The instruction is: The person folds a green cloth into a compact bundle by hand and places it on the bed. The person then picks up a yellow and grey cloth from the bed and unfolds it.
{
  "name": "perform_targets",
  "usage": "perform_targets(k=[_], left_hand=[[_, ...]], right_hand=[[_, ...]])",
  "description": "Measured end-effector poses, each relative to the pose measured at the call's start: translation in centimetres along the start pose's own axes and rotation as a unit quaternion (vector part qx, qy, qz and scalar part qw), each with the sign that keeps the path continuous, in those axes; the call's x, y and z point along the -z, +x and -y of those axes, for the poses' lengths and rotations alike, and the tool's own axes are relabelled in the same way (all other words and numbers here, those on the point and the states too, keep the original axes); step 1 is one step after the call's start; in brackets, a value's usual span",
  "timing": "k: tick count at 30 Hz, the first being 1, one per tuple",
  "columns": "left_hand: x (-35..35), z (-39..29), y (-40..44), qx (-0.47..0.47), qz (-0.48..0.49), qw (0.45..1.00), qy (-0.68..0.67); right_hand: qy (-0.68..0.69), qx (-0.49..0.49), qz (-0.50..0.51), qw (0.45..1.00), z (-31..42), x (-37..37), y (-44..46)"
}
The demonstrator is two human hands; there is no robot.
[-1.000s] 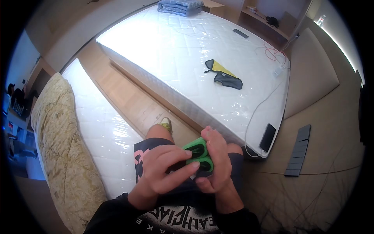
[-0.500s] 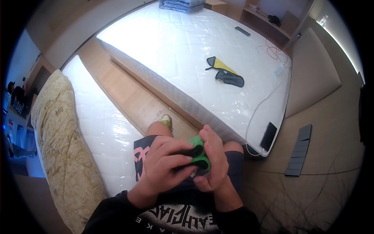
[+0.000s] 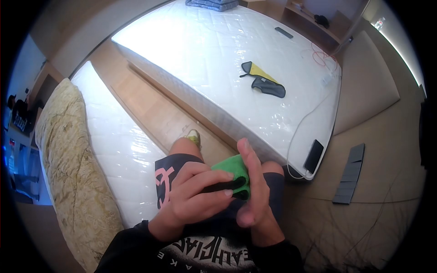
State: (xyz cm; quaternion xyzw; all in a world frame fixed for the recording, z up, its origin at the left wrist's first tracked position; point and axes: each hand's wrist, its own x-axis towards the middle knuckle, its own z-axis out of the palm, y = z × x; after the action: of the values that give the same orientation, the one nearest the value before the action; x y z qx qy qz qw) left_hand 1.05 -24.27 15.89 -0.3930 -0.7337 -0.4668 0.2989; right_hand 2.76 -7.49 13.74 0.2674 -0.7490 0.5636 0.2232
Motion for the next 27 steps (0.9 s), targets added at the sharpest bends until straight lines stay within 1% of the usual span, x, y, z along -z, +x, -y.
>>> perform_targets(k=[4, 7, 11, 16, 19, 22, 25, 27], left_hand=[[-0.4, 0.3, -0.1, 0.01, -0.009, 1.0, -0.013], [-0.4, 0.3, -0.4, 0.028, -0.001, 1.0, -0.004], [-0.3, 0.2, -0.4, 0.03, 0.007, 1.0, 0.003], [0.0, 0.4, -0.4, -0.007, -0.005, 1.0, 0.003], [0.2, 0.4, -0.3, -0.016, 0.0, 1.0, -0.007], [-0.2, 1.0, -0.3, -0.018, -0.003, 0.999, -0.042], [-0.5, 1.1, -0.2, -0.016, -0.005, 0.997, -0.076], [-0.6, 1.0, -0.1, -0.013, -0.002, 0.996, -0.085]], right_hand=[[0.008, -0.018, 0.01, 1.0, -0.1, -0.1, 0.2], [0.026, -0.044, 0.036, 0.998, 0.0, -0.1, 0.1], [0.024, -0.009, 0.039, 0.999, -0.6, -0.1, 0.1], [0.056, 0.018, 0.059, 0.997, -1.1, -0.5, -0.1], [0.066, 0.026, 0.045, 0.996, -1.1, -0.8, 0.1], [0.063, 0.042, 0.025, 0.997, -2.0, -0.9, -0.4], [0.009, 0.023, 0.033, 0.999, -1.4, -0.1, -0.3], [-0.015, 0.031, 0.022, 0.999, -1.3, -0.1, -0.4]])
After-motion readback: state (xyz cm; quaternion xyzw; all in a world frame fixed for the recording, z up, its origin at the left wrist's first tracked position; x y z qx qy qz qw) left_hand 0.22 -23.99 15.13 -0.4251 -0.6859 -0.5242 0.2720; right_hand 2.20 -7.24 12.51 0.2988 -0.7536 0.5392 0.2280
